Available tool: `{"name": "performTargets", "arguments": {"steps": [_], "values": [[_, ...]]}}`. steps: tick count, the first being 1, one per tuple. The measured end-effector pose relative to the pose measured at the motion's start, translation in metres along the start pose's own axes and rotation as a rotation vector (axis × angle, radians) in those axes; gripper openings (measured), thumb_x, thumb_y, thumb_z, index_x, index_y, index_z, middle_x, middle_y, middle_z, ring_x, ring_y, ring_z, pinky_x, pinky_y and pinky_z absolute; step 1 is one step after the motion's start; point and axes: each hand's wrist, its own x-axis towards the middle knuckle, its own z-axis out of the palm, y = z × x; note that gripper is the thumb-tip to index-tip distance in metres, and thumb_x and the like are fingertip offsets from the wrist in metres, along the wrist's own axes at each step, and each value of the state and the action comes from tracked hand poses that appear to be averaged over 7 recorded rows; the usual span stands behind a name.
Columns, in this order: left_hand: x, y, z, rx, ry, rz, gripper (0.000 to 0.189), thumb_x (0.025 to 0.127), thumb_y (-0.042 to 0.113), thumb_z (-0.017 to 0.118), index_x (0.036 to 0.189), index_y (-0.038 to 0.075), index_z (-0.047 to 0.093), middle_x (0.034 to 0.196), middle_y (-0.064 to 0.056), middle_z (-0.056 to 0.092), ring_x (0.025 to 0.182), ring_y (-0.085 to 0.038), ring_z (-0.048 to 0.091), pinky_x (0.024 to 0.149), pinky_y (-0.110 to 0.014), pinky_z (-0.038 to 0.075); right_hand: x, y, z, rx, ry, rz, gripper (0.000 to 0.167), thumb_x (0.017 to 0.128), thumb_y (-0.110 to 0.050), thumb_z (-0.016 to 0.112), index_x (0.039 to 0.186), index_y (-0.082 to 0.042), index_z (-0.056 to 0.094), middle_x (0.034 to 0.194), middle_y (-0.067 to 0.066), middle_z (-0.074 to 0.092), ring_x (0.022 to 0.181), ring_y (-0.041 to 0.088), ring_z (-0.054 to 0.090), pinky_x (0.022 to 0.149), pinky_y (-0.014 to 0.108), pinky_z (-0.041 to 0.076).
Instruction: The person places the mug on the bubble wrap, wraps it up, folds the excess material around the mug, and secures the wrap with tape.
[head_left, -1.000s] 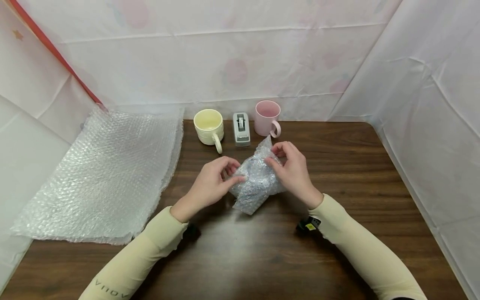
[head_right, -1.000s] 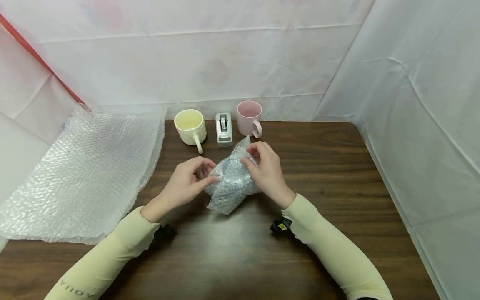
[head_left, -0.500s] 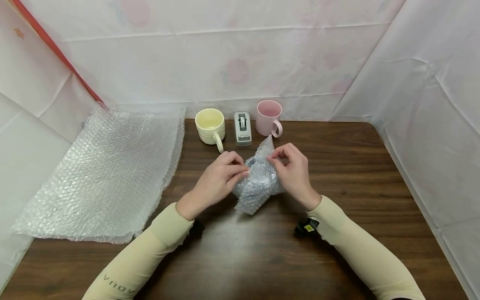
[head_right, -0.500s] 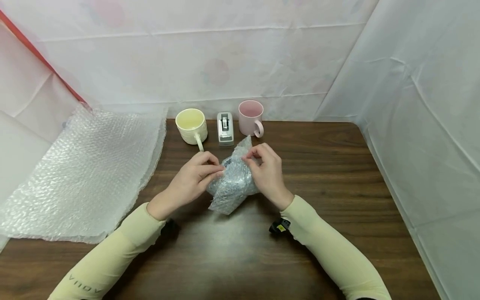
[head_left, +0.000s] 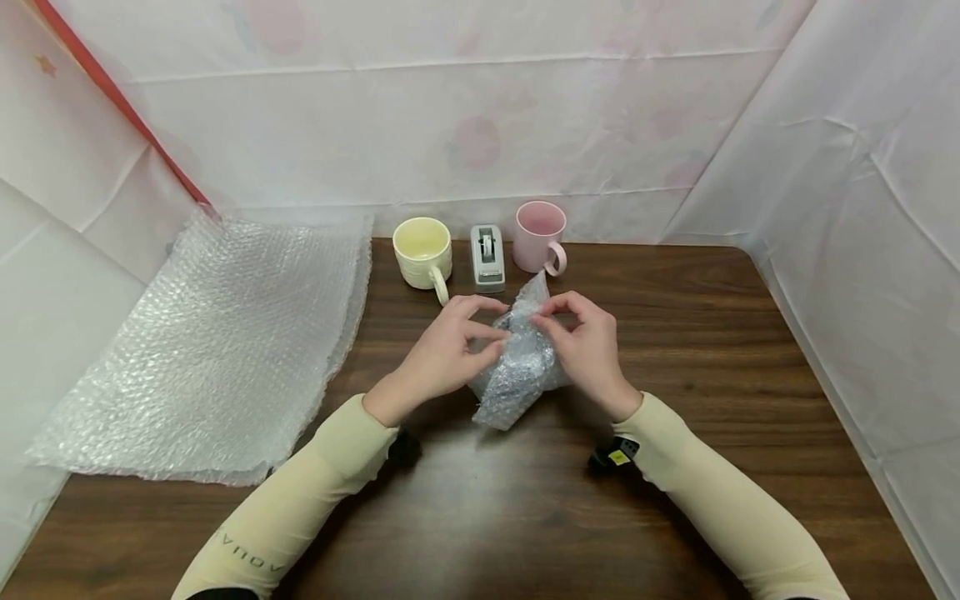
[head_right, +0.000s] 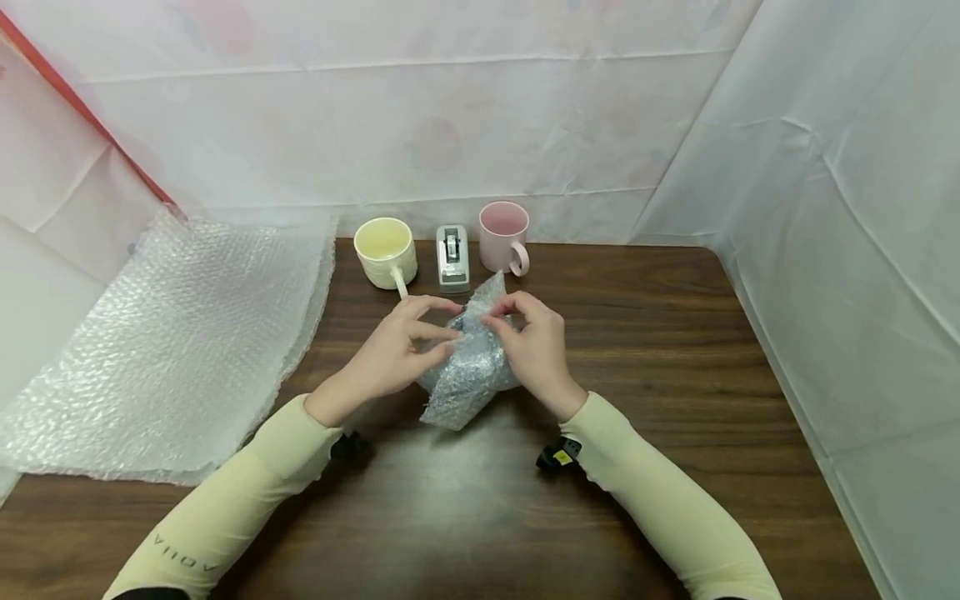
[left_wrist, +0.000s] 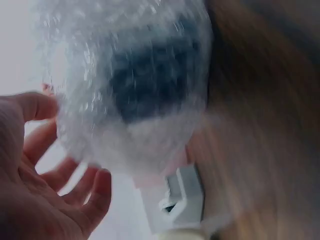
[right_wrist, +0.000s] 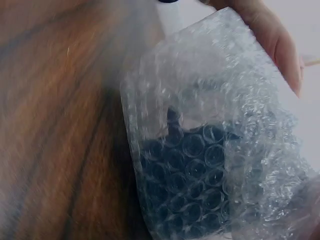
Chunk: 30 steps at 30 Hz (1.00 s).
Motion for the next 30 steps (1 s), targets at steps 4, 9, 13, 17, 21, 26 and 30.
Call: {"name": "performTargets", "arguments": {"steps": [4, 9, 13, 17, 21, 26, 30], "values": [[0.001, 0.002, 0.003, -0.142, -0.009, -0.150, 0.017, 0.094, 0.019, 0.066, 0.100, 0.010, 0.080, 0.129, -0.003, 0.063, 0.106, -0.018, 0.059, 0.085, -0.035, 0.050, -0.002, 0.000, -0.003, 0.117, 0.002, 0.066, 0.013, 0.086, -0.008, 0.078, 0.089, -0.007, 0.066, 0.090, 0.002, 0.071, 0.093, 0.014, 0.066, 0.074, 0.027, 0.049], [0.005, 0.004, 0.002, -0.185, 0.003, -0.221, 0.016, 0.091, 0.016, 0.069, 0.103, 0.010, 0.078, 0.119, -0.001, 0.069, 0.085, -0.013, 0.063, 0.075, -0.031, 0.052, 0.000, -0.019, -0.003, 0.130, -0.020, 0.060, 0.012, 0.088, -0.008, 0.076, 0.091, -0.003, 0.065, 0.093, 0.007, 0.072, 0.091, 0.017, 0.066, 0.067, 0.027, 0.047], [0.007, 0.003, 0.001, -0.291, 0.017, -0.313, 0.023, 0.085, 0.010, 0.077, 0.104, 0.009, 0.064, 0.112, -0.002, 0.072, 0.094, -0.014, 0.070, 0.080, -0.034, 0.056, 0.001, -0.008, 0.004, 0.050, -0.001, 0.028, 0.012, 0.086, -0.010, 0.079, 0.088, -0.008, 0.067, 0.091, 0.002, 0.071, 0.076, 0.017, 0.060, 0.059, 0.027, 0.042], [0.007, 0.002, 0.001, -0.325, 0.025, -0.332, 0.020, 0.084, 0.009, 0.079, 0.093, 0.010, 0.062, 0.111, -0.001, 0.073, 0.091, -0.011, 0.071, 0.076, -0.030, 0.057, 0.003, -0.005, 0.008, -0.043, 0.012, -0.003, 0.014, 0.084, -0.007, 0.080, 0.084, -0.009, 0.066, 0.087, 0.002, 0.064, 0.080, 0.022, 0.058, 0.069, 0.039, 0.047], [0.005, 0.003, 0.000, -0.287, 0.016, -0.262, 0.004, 0.089, 0.014, 0.076, 0.087, 0.012, 0.074, 0.115, -0.002, 0.072, 0.090, -0.008, 0.070, 0.074, -0.027, 0.056, 0.005, -0.006, 0.011, -0.109, 0.008, -0.014, 0.017, 0.082, -0.005, 0.082, 0.081, -0.008, 0.065, 0.084, 0.004, 0.058, 0.087, 0.025, 0.059, 0.077, 0.044, 0.048], [0.000, 0.007, 0.000, -0.117, 0.002, -0.158, 0.022, 0.091, 0.033, 0.075, 0.095, 0.012, 0.072, 0.116, -0.005, 0.072, 0.080, -0.008, 0.067, 0.071, -0.028, 0.055, 0.005, -0.009, 0.011, -0.175, -0.017, 0.017, 0.018, 0.082, -0.007, 0.082, 0.081, -0.009, 0.064, 0.085, 0.005, 0.054, 0.084, 0.022, 0.056, 0.074, 0.036, 0.044], [-0.001, 0.012, 0.003, 0.053, 0.032, -0.083, 0.043, 0.082, 0.045, 0.081, 0.105, 0.013, 0.065, 0.091, -0.002, 0.071, 0.065, -0.013, 0.057, 0.063, -0.034, 0.050, 0.007, -0.009, 0.011, -0.209, -0.038, 0.023, 0.019, 0.082, -0.008, 0.082, 0.082, -0.009, 0.063, 0.084, 0.005, 0.051, 0.078, 0.020, 0.052, 0.068, 0.033, 0.041]]}}
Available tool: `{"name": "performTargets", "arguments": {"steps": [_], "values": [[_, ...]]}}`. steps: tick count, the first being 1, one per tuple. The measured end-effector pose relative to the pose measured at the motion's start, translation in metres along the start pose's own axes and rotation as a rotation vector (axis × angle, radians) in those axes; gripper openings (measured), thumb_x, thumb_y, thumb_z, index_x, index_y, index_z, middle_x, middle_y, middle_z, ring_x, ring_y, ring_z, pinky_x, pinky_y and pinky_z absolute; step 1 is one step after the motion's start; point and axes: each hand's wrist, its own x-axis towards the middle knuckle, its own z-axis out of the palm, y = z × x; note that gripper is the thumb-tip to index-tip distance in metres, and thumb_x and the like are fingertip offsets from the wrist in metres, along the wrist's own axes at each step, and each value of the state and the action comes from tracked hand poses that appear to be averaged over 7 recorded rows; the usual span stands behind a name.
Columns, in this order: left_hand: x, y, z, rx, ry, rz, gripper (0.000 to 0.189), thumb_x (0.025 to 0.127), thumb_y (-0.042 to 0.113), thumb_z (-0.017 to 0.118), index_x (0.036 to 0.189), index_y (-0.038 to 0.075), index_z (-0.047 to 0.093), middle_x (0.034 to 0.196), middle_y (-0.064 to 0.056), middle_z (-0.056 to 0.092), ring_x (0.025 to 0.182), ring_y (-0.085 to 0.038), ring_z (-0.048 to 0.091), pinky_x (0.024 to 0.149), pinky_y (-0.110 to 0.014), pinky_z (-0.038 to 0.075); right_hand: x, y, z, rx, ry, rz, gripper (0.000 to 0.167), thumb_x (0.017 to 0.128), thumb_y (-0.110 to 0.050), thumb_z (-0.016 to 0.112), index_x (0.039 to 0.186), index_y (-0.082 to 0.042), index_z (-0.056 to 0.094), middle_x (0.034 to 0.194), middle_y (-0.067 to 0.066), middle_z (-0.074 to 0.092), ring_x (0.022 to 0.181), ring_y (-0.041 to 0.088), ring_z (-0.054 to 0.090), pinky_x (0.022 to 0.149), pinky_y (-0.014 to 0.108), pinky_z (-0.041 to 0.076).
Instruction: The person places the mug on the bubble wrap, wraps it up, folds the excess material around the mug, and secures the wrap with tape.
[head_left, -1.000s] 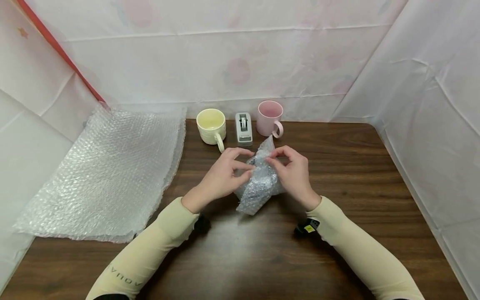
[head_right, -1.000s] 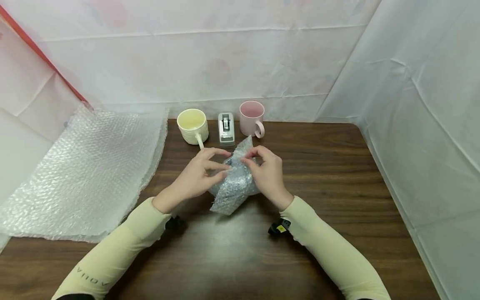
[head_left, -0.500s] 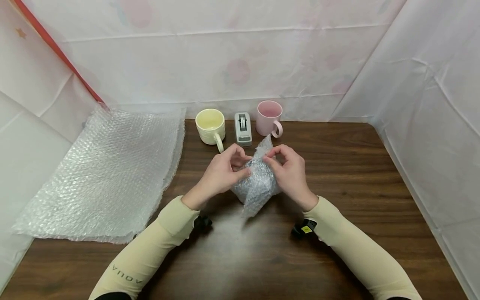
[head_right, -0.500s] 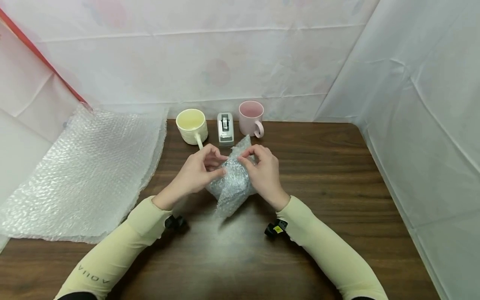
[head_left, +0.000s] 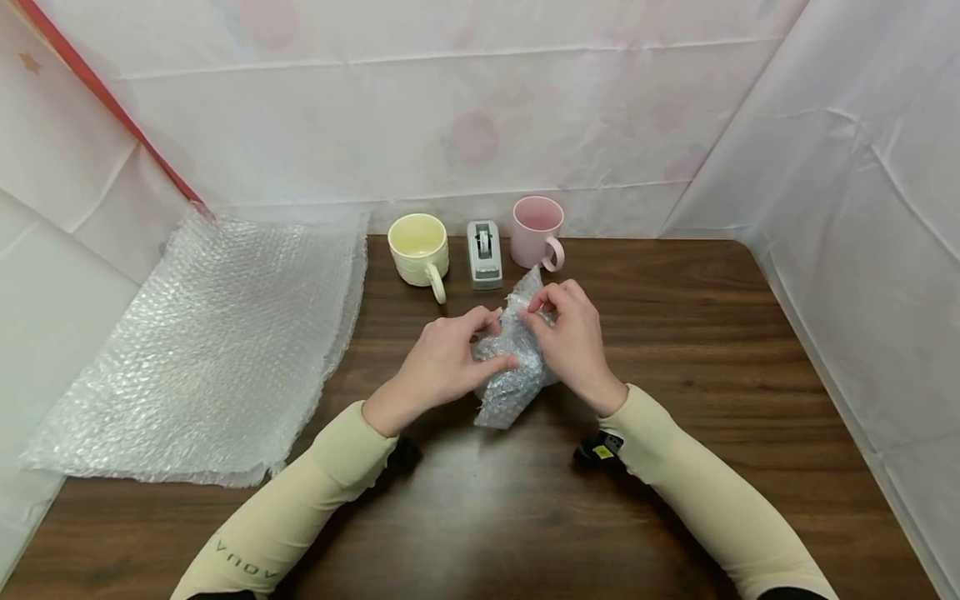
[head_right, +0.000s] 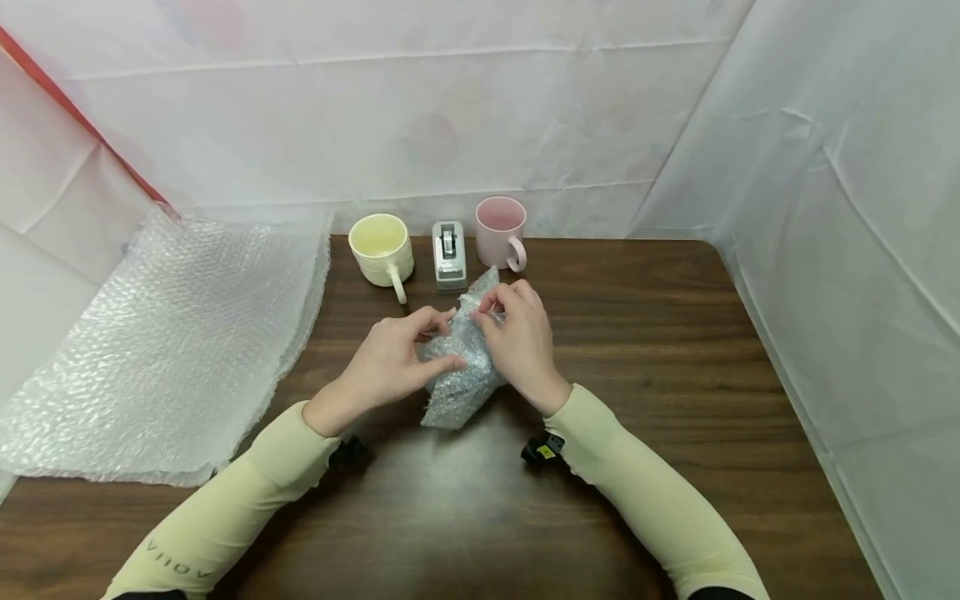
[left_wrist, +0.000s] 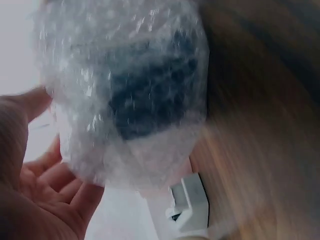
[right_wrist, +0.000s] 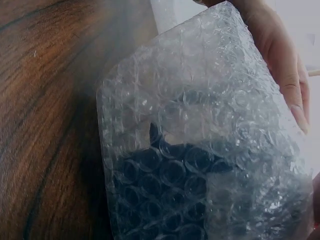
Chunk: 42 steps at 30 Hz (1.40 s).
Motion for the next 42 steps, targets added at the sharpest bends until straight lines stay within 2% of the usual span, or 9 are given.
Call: {"name": "performTargets", "arguments": {"steps": [2, 7, 14, 18, 23, 26, 29, 35, 42], "values": [[0.000, 0.001, 0.002, 0.028, 0.020, 0.052, 0.045, 0.084, 0.043, 0.080, 0.113, 0.013, 0.064, 0.092, -0.004, 0.071, 0.067, -0.016, 0.061, 0.064, -0.036, 0.052, 0.001, 0.000, 0.000, -0.009, -0.001, -0.012, 0.019, 0.082, -0.007, 0.082, 0.082, -0.009, 0.063, 0.083, 0.005, 0.051, 0.076, 0.022, 0.051, 0.066, 0.033, 0.039], [-0.004, -0.002, 0.003, 0.073, 0.017, 0.172, 0.045, 0.092, 0.037, 0.072, 0.129, 0.014, 0.062, 0.126, -0.011, 0.066, 0.089, -0.022, 0.071, 0.076, -0.040, 0.058, 0.002, 0.001, -0.002, -0.015, -0.010, -0.031, 0.019, 0.082, -0.007, 0.081, 0.082, -0.008, 0.063, 0.082, 0.006, 0.053, 0.077, 0.027, 0.054, 0.067, 0.034, 0.041], [-0.006, -0.004, 0.004, 0.168, -0.043, 0.261, 0.034, 0.098, 0.033, 0.065, 0.122, 0.010, 0.069, 0.137, -0.023, 0.056, 0.098, -0.033, 0.070, 0.082, -0.043, 0.057, -0.002, 0.007, -0.015, 0.005, -0.081, -0.094, 0.009, 0.090, -0.015, 0.075, 0.089, -0.009, 0.069, 0.091, 0.003, 0.059, 0.080, 0.019, 0.055, 0.069, 0.033, 0.044], [-0.008, -0.004, 0.004, 0.190, -0.048, 0.255, 0.035, 0.099, 0.032, 0.063, 0.125, 0.009, 0.069, 0.139, -0.023, 0.054, 0.104, -0.034, 0.068, 0.085, -0.045, 0.056, -0.012, 0.012, -0.029, -0.035, -0.126, -0.313, 0.011, 0.091, -0.014, 0.073, 0.097, -0.006, 0.072, 0.106, 0.006, 0.064, 0.096, 0.024, 0.056, 0.082, 0.038, 0.046], [-0.009, -0.002, 0.005, 0.225, -0.045, 0.254, 0.037, 0.100, 0.034, 0.062, 0.127, 0.010, 0.067, 0.140, -0.022, 0.053, 0.112, -0.034, 0.065, 0.090, -0.044, 0.054, -0.029, 0.012, -0.043, -0.268, -0.297, -0.627, 0.047, 0.090, -0.037, 0.073, 0.121, -0.002, 0.068, 0.127, 0.012, 0.063, 0.122, 0.032, 0.052, 0.109, 0.049, 0.037], [-0.009, -0.001, 0.004, 0.238, -0.051, 0.247, 0.038, 0.100, 0.034, 0.061, 0.128, 0.010, 0.067, 0.141, -0.022, 0.053, 0.116, -0.033, 0.063, 0.093, -0.044, 0.052, -0.035, 0.009, -0.045, -0.409, -0.394, -0.681, 0.067, 0.088, -0.047, 0.073, 0.136, -0.002, 0.059, 0.137, 0.012, 0.058, 0.130, 0.030, 0.048, 0.115, 0.052, 0.027], [-0.009, 0.000, 0.003, 0.235, -0.072, 0.223, 0.039, 0.102, 0.035, 0.058, 0.130, 0.009, 0.065, 0.143, -0.022, 0.052, 0.119, -0.033, 0.061, 0.096, -0.045, 0.051, -0.038, 0.006, -0.045, -0.472, -0.429, -0.673, 0.069, 0.088, -0.039, 0.076, 0.142, -0.003, 0.054, 0.142, 0.011, 0.055, 0.134, 0.029, 0.045, 0.116, 0.052, 0.026], [-0.008, -0.006, -0.002, 0.037, -0.124, 0.083, 0.040, 0.104, 0.031, 0.054, 0.135, 0.005, 0.054, 0.144, -0.011, 0.053, 0.120, -0.023, 0.060, 0.098, -0.040, 0.049, -0.040, 0.004, -0.041, -0.452, -0.420, -0.651, 0.060, 0.088, -0.026, 0.078, 0.139, -0.003, 0.056, 0.138, 0.012, 0.058, 0.133, 0.028, 0.048, 0.110, 0.054, 0.036], [-0.003, -0.017, -0.003, -0.273, -0.072, -0.020, 0.024, 0.097, 0.017, 0.066, 0.118, 0.008, 0.072, 0.135, 0.000, 0.062, 0.108, -0.011, 0.065, 0.083, -0.028, 0.056, -0.043, 0.013, -0.036, -0.370, -0.395, -0.667, 0.058, 0.089, -0.019, 0.077, 0.139, 0.000, 0.055, 0.140, 0.015, 0.056, 0.136, 0.029, 0.044, 0.113, 0.045, 0.034]]}}
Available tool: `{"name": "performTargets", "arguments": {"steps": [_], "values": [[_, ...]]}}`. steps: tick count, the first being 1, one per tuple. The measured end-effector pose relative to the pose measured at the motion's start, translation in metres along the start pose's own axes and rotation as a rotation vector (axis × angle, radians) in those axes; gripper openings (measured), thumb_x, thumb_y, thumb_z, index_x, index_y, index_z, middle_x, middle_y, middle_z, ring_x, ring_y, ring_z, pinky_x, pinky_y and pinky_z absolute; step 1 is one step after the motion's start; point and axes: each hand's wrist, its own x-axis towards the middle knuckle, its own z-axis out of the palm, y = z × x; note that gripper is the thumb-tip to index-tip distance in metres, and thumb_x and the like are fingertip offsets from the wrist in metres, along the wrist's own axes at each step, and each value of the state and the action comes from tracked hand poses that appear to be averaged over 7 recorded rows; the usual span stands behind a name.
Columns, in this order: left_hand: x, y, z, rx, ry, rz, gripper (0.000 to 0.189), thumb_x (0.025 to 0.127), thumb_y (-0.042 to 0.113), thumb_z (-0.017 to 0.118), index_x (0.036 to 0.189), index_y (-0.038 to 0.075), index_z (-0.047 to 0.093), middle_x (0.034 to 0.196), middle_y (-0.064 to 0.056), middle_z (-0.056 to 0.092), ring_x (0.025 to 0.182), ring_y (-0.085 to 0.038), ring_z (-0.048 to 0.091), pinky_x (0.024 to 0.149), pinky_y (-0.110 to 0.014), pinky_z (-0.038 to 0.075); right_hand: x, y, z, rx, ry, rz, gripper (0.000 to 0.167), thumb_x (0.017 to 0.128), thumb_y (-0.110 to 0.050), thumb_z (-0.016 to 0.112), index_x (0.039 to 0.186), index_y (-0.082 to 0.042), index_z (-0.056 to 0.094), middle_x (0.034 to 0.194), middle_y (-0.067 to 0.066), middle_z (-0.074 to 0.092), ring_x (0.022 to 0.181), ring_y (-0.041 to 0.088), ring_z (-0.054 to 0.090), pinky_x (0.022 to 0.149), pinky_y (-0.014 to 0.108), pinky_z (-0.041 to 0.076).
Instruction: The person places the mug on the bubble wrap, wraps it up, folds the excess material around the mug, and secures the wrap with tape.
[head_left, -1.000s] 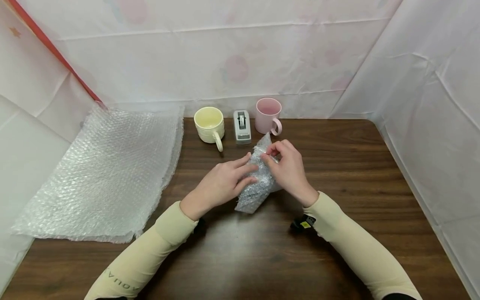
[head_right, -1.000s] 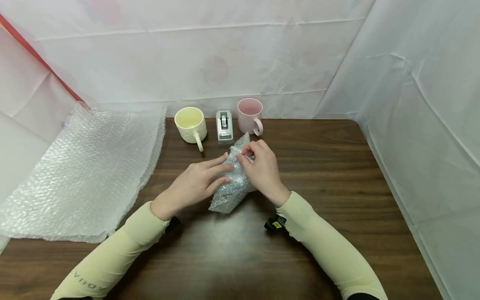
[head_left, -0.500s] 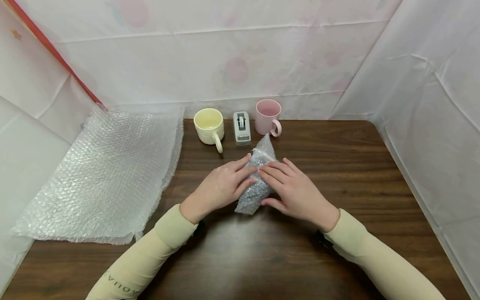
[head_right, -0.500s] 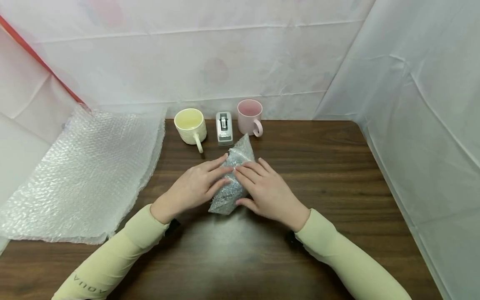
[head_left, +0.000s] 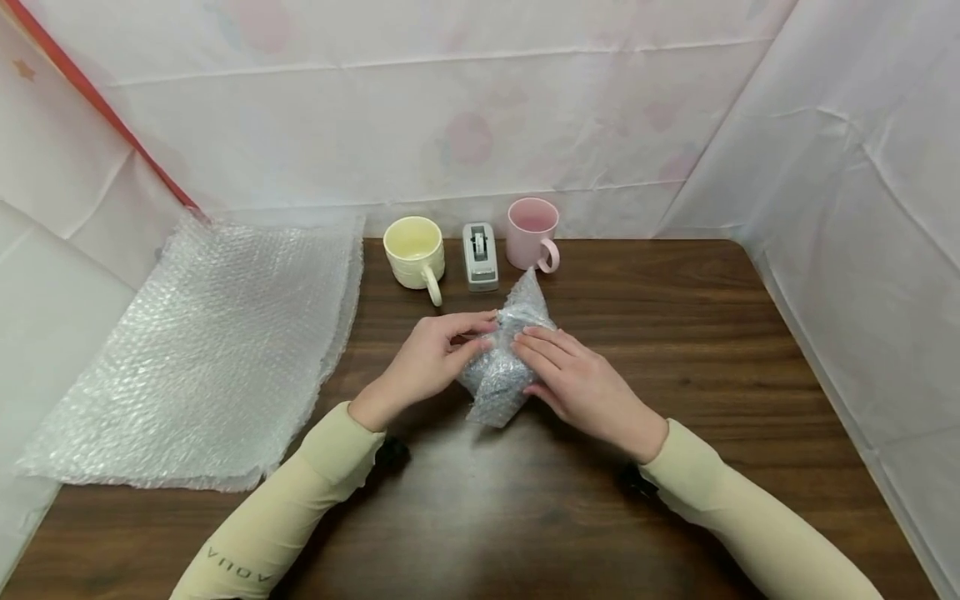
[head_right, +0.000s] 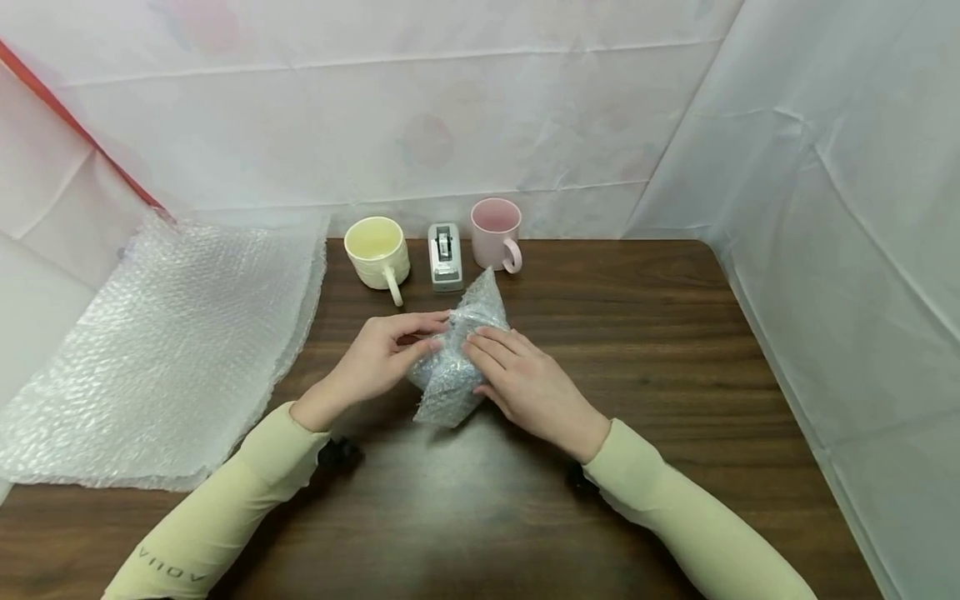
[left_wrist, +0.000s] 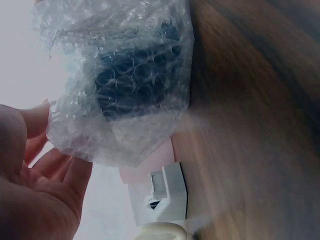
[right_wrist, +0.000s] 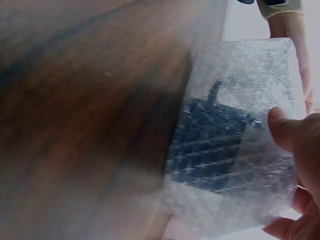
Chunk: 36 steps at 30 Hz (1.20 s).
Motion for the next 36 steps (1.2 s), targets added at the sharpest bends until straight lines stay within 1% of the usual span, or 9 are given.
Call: {"name": "performTargets", "arguments": {"steps": [3, 7, 9, 12, 15, 19, 24, 31, 36], "values": [[0.002, -0.001, -0.001, 0.070, -0.001, 0.040, 0.022, 0.096, 0.015, 0.068, 0.116, 0.009, 0.075, 0.133, -0.002, 0.064, 0.113, -0.013, 0.064, 0.086, -0.030, 0.055, -0.001, 0.001, 0.004, 0.055, 0.025, -0.009, 0.060, 0.087, -0.016, 0.078, 0.139, 0.002, 0.053, 0.143, 0.017, 0.053, 0.139, 0.030, 0.041, 0.114, 0.040, 0.033], [0.006, 0.005, -0.003, 0.246, -0.066, 0.141, 0.023, 0.098, 0.014, 0.064, 0.118, 0.006, 0.074, 0.133, -0.009, 0.062, 0.114, -0.018, 0.063, 0.092, -0.034, 0.052, -0.002, 0.003, 0.006, 0.094, 0.055, -0.004, 0.063, 0.084, -0.012, 0.081, 0.139, 0.003, 0.053, 0.146, 0.019, 0.048, 0.140, 0.031, 0.039, 0.111, 0.042, 0.037], [0.008, 0.008, -0.004, 0.306, -0.088, 0.184, 0.023, 0.099, 0.013, 0.062, 0.117, 0.004, 0.073, 0.131, -0.010, 0.060, 0.109, -0.018, 0.064, 0.090, -0.033, 0.053, -0.002, 0.003, 0.005, 0.100, 0.064, 0.000, 0.064, 0.082, -0.012, 0.082, 0.138, 0.003, 0.053, 0.146, 0.019, 0.048, 0.140, 0.032, 0.039, 0.110, 0.044, 0.038], [0.009, 0.010, -0.003, 0.365, -0.099, 0.225, 0.022, 0.100, 0.013, 0.060, 0.116, 0.003, 0.073, 0.128, -0.011, 0.058, 0.101, -0.017, 0.066, 0.086, -0.031, 0.054, -0.003, 0.002, 0.005, 0.072, 0.071, 0.019, 0.063, 0.083, -0.015, 0.082, 0.137, 0.002, 0.055, 0.145, 0.018, 0.050, 0.140, 0.031, 0.039, 0.112, 0.052, 0.032], [0.008, 0.009, -0.002, 0.420, -0.094, 0.264, 0.022, 0.100, 0.012, 0.060, 0.116, 0.004, 0.072, 0.127, -0.012, 0.058, 0.100, -0.018, 0.066, 0.086, -0.031, 0.054, -0.004, 0.000, 0.005, -0.006, 0.087, 0.027, 0.059, 0.084, -0.021, 0.082, 0.135, -0.001, 0.059, 0.142, 0.015, 0.053, 0.139, 0.031, 0.040, 0.114, 0.057, 0.026], [0.006, 0.007, -0.001, 0.453, -0.087, 0.301, 0.022, 0.100, 0.013, 0.059, 0.115, 0.004, 0.072, 0.126, -0.013, 0.057, 0.100, -0.020, 0.065, 0.086, -0.032, 0.054, -0.002, -0.006, 0.002, -0.118, 0.109, 0.019, 0.057, 0.084, -0.025, 0.082, 0.132, -0.002, 0.062, 0.135, 0.014, 0.059, 0.131, 0.032, 0.048, 0.115, 0.054, 0.027], [0.005, 0.006, 0.000, 0.472, -0.072, 0.294, 0.022, 0.101, 0.016, 0.059, 0.115, 0.007, 0.073, 0.126, -0.010, 0.058, 0.101, -0.018, 0.064, 0.085, -0.033, 0.054, 0.002, -0.013, -0.002, -0.207, 0.043, 0.023, 0.058, 0.083, -0.022, 0.082, 0.133, -0.003, 0.060, 0.129, 0.013, 0.064, 0.126, 0.029, 0.053, 0.116, 0.050, 0.026], [0.000, 0.004, 0.000, 0.482, -0.042, 0.254, 0.024, 0.099, 0.016, 0.061, 0.118, 0.008, 0.073, 0.134, -0.009, 0.059, 0.117, -0.022, 0.058, 0.092, -0.037, 0.052, 0.010, -0.016, -0.004, -0.177, -0.010, 0.041, 0.052, 0.082, -0.014, 0.083, 0.127, -0.002, 0.062, 0.122, 0.012, 0.066, 0.123, 0.027, 0.055, 0.111, 0.052, 0.035], [0.000, 0.008, 0.001, 0.498, -0.040, 0.326, 0.032, 0.101, 0.025, 0.059, 0.122, 0.004, 0.070, 0.140, -0.011, 0.056, 0.125, -0.027, 0.051, 0.105, -0.038, 0.042, 0.011, -0.016, -0.003, -0.166, -0.031, 0.039, 0.049, 0.083, -0.014, 0.081, 0.126, -0.002, 0.061, 0.121, 0.012, 0.066, 0.121, 0.028, 0.056, 0.110, 0.051, 0.036]]}}
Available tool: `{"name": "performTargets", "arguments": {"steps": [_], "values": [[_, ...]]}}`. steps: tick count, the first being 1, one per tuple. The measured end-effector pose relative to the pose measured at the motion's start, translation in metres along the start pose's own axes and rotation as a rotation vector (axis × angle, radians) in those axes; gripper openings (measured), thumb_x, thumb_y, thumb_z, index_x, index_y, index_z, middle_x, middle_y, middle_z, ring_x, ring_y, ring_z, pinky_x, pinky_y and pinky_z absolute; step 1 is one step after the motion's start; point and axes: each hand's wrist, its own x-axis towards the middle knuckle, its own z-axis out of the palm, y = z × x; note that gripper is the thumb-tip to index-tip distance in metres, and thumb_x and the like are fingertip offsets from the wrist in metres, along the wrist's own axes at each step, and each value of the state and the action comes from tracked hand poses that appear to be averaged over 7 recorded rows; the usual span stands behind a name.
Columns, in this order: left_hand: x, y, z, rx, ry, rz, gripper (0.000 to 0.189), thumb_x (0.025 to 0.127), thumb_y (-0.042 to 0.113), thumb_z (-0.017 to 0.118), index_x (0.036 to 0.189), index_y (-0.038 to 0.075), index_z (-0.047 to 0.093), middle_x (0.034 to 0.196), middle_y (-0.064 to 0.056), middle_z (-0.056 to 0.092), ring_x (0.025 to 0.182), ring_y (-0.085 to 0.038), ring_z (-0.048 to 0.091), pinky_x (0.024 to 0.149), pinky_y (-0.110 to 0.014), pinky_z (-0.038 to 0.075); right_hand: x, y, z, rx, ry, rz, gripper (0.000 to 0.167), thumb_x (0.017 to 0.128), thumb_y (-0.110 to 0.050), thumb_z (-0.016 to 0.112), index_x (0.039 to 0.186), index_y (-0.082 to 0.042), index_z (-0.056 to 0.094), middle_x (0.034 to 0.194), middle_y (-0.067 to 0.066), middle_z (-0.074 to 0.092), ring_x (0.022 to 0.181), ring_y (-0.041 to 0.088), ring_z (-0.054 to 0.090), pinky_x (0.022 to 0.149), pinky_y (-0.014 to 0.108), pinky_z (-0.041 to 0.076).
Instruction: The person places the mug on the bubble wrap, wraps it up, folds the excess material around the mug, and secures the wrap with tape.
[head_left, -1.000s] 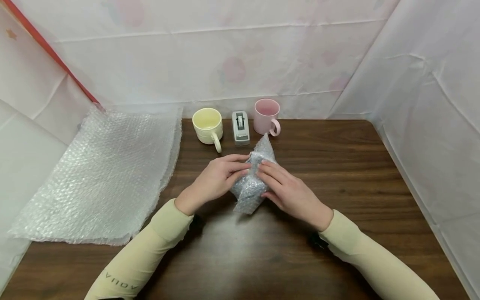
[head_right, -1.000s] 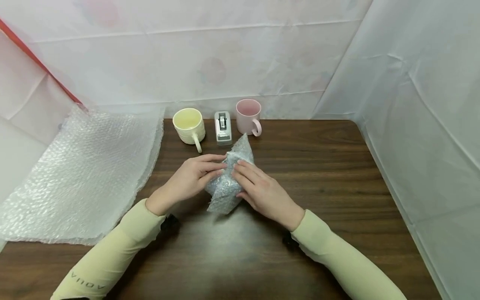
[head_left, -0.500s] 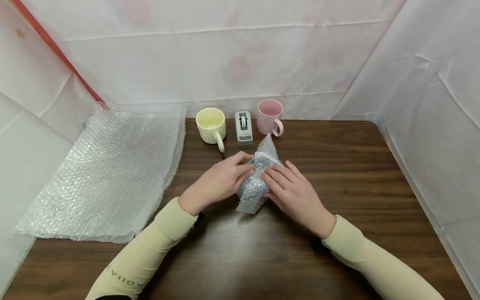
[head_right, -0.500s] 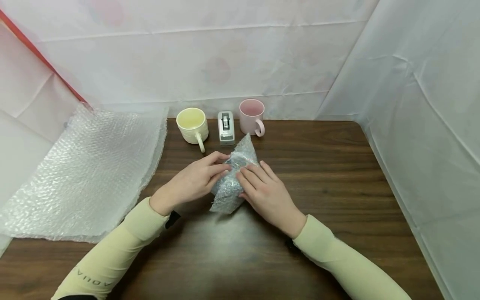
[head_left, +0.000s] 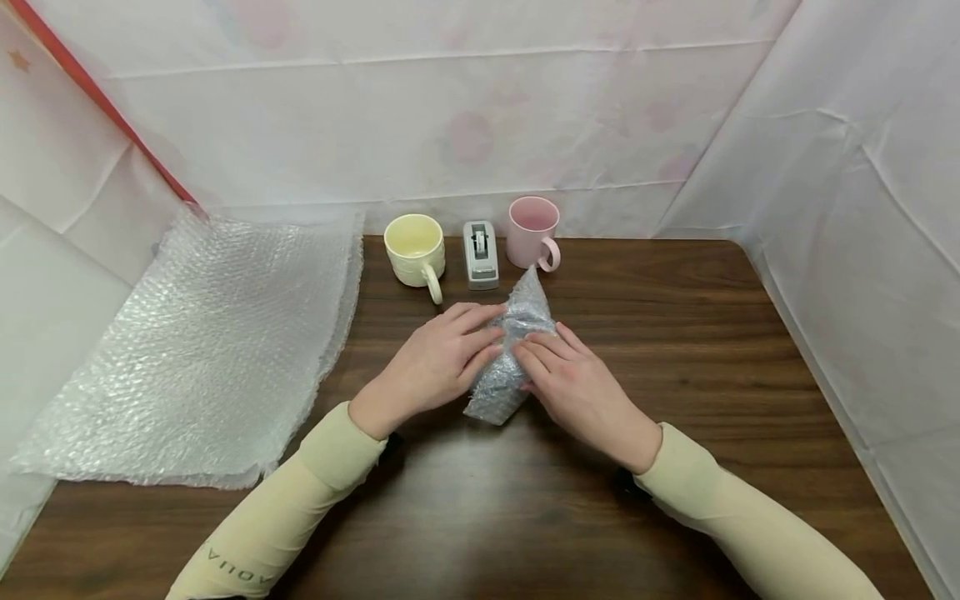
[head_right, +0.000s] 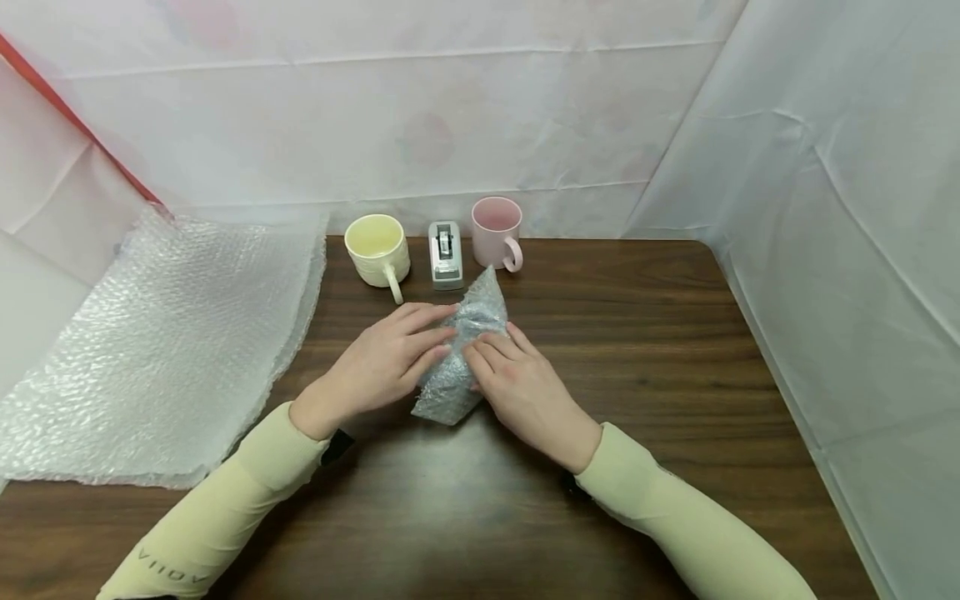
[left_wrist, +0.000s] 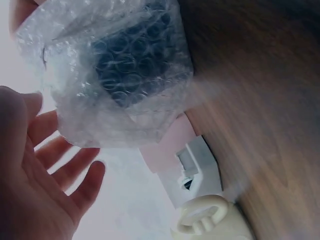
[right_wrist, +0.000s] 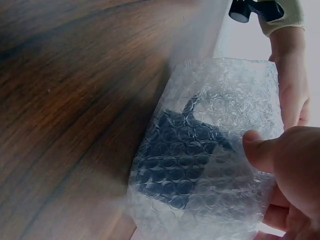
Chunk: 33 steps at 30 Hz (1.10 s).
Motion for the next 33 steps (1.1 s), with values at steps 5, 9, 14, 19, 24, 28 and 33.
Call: {"name": "performTargets", "arguments": {"steps": [5, 9, 14, 19, 24, 28, 33], "values": [[-0.001, 0.007, 0.000, 0.023, -0.017, 0.068, 0.047, 0.098, 0.043, 0.061, 0.128, 0.007, 0.067, 0.138, -0.010, 0.059, 0.130, -0.028, 0.049, 0.111, -0.038, 0.036, -0.001, 0.001, 0.003, -0.006, 0.000, -0.008, 0.047, 0.084, -0.014, 0.080, 0.125, -0.001, 0.060, 0.121, 0.013, 0.065, 0.121, 0.027, 0.056, 0.111, 0.049, 0.035], [-0.004, 0.010, 0.001, 0.065, -0.035, 0.063, 0.051, 0.095, 0.044, 0.065, 0.132, 0.009, 0.064, 0.139, -0.009, 0.058, 0.133, -0.027, 0.047, 0.109, -0.037, 0.039, -0.003, 0.003, 0.005, 0.034, 0.037, -0.013, 0.051, 0.082, -0.014, 0.082, 0.126, 0.000, 0.061, 0.121, 0.015, 0.065, 0.121, 0.029, 0.056, 0.111, 0.050, 0.036], [-0.004, 0.009, 0.001, 0.092, -0.065, 0.043, 0.045, 0.096, 0.043, 0.063, 0.128, 0.011, 0.064, 0.143, -0.007, 0.055, 0.135, -0.024, 0.044, 0.106, -0.036, 0.042, -0.004, 0.008, 0.001, 0.117, 0.066, -0.027, 0.052, 0.083, -0.018, 0.082, 0.127, 0.000, 0.062, 0.123, 0.016, 0.065, 0.121, 0.030, 0.058, 0.109, 0.052, 0.037], [-0.004, 0.005, 0.000, 0.073, -0.085, 0.045, 0.040, 0.095, 0.041, 0.064, 0.121, 0.011, 0.066, 0.143, -0.007, 0.055, 0.135, -0.024, 0.044, 0.101, -0.037, 0.047, 0.000, 0.022, -0.011, 0.339, 0.057, -0.019, 0.040, 0.086, -0.015, 0.078, 0.122, -0.002, 0.065, 0.121, 0.010, 0.067, 0.116, 0.025, 0.061, 0.103, 0.047, 0.045], [-0.004, -0.004, -0.004, 0.005, -0.094, 0.062, 0.035, 0.094, 0.038, 0.068, 0.117, 0.012, 0.066, 0.141, -0.005, 0.056, 0.133, -0.022, 0.044, 0.099, -0.037, 0.049, 0.010, 0.054, -0.014, 0.606, 0.108, 0.104, 0.025, 0.090, -0.006, 0.072, 0.115, -0.004, 0.069, 0.114, 0.004, 0.069, 0.106, 0.019, 0.064, 0.092, 0.037, 0.052], [-0.004, -0.013, -0.009, -0.083, -0.136, 0.090, 0.032, 0.093, 0.035, 0.069, 0.114, 0.012, 0.066, 0.142, -0.003, 0.056, 0.134, -0.020, 0.044, 0.105, -0.036, 0.043, 0.020, 0.083, -0.004, 0.736, 0.124, 0.358, 0.018, 0.095, -0.006, 0.067, 0.112, -0.004, 0.071, 0.109, 0.008, 0.071, 0.098, 0.020, 0.066, 0.084, 0.034, 0.053], [-0.002, -0.021, -0.015, -0.180, -0.195, 0.116, 0.030, 0.091, 0.034, 0.068, 0.112, 0.012, 0.066, 0.143, -0.001, 0.054, 0.136, -0.020, 0.042, 0.110, -0.036, 0.038, 0.032, 0.109, 0.018, 0.925, 0.079, 0.587, 0.019, 0.099, -0.012, 0.062, 0.114, -0.002, 0.069, 0.108, 0.013, 0.070, 0.094, 0.025, 0.066, 0.081, 0.033, 0.054]]}}
